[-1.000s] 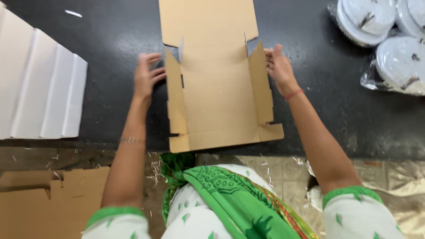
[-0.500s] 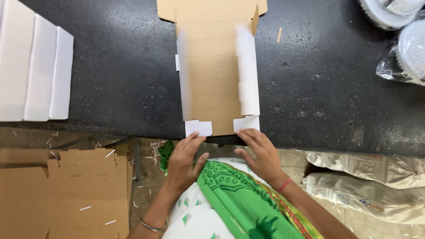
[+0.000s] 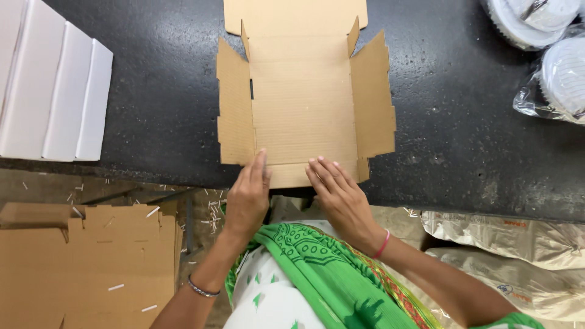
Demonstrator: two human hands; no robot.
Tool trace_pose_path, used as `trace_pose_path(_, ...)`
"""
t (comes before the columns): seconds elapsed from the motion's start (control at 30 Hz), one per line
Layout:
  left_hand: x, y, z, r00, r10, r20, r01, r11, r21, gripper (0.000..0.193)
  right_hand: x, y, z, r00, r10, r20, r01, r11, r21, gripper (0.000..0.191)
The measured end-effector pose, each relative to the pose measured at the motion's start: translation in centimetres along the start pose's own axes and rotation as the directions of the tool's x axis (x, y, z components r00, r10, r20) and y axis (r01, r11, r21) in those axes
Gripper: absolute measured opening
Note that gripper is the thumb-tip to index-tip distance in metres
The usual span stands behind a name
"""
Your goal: The person folds flat cardboard blanks into open boxes on a workbench, inserts white inner boxes into them, and places a round light fixture wrapped in plastic into one box. They stack finished white boxes on the table and reach for new cardboard blanks to repeat the process.
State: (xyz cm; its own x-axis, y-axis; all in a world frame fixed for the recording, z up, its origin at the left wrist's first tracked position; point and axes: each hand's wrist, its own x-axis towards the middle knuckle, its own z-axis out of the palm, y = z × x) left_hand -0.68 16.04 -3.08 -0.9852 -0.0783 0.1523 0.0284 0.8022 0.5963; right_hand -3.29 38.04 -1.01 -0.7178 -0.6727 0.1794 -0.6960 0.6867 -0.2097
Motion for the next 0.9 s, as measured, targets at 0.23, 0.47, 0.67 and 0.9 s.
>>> trace_pose_path(0.23,1.6,1.4,-5.3,0.934,0.234,-0.269,-0.260,0.964,-0.063,0.041,2.1,4.0,0.5,0.991,0.130,0.042,-0.137,0.949,0.283,0.026)
trace_pose_path(0.47,13.3,-8.1,-4.3,0.957,-0.187,-0.224,-0.003,0.761,-0.649,0.063,2.7,6.4,0.0,0.986,0.151,0.067,-0.166,0.904,0.394,0.017)
trace_pose_path(0.67,21.6,-12.3,3.0,0.967,-0.241,0.086,0.235,0.702,-0.672,0.086,2.0,5.6,0.5,0.984,0.178,0.021,-0.173,0.912,0.371,0.017)
trace_pose_path(0.9,19.9,-11.7,2.1,0.917,-0.209,0.339,0.391,0.310,-0.866,0.078,1.5,5.1,1.5,0.979,0.201,0.023,-0.197,0.926,0.321,0.016)
